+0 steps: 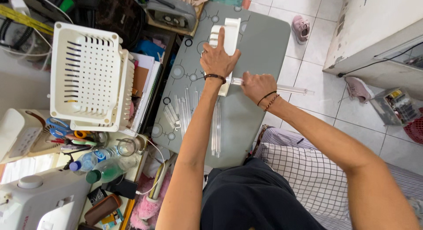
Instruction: The person assembles clear plastic tubes by inserting them into a white plastic basket with slots. They repeatedly pick up tubes, align them, and place them into the basket, occasionally adjusting the basket's position on the table.
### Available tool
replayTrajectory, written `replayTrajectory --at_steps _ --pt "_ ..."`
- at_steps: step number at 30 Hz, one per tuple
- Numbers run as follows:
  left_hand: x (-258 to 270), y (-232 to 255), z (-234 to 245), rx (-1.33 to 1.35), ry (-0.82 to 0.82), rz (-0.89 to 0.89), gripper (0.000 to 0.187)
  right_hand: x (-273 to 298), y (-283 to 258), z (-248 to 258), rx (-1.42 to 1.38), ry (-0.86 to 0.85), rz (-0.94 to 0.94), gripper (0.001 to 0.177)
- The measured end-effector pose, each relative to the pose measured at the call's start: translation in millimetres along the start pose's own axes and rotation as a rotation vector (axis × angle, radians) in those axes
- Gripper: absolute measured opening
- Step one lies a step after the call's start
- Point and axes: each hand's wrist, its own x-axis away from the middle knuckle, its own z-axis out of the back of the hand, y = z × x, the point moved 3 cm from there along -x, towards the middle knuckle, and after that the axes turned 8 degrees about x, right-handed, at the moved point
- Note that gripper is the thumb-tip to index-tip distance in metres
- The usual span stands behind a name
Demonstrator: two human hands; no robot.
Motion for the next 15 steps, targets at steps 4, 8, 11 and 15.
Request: replayTrajectory --at_steps 4,8,11,15 --pt "-0.4 6.0 -3.6 -0.012 -0.014 -0.017 0.091 8.9 -3.4 5.9 0.024 0.201 -0.022 0.032" --pt "0.5 7.2 -3.5 0.011 -0.003 0.016 0.093 10.7 -6.9 20.4 0.104 0.421 -0.040 0.028" --pt "2.0 2.6 -7.4 0.005 0.069 0.030 0.094 7.8 -10.3 19.9 0.144 0.386 -0.075 0.035" --pt "4.3 0.5 -17.5 -0.010 0.101 -0.031 0.093 -2.6 1.5 7.2 0.038 0.009 -0.023 0.026"
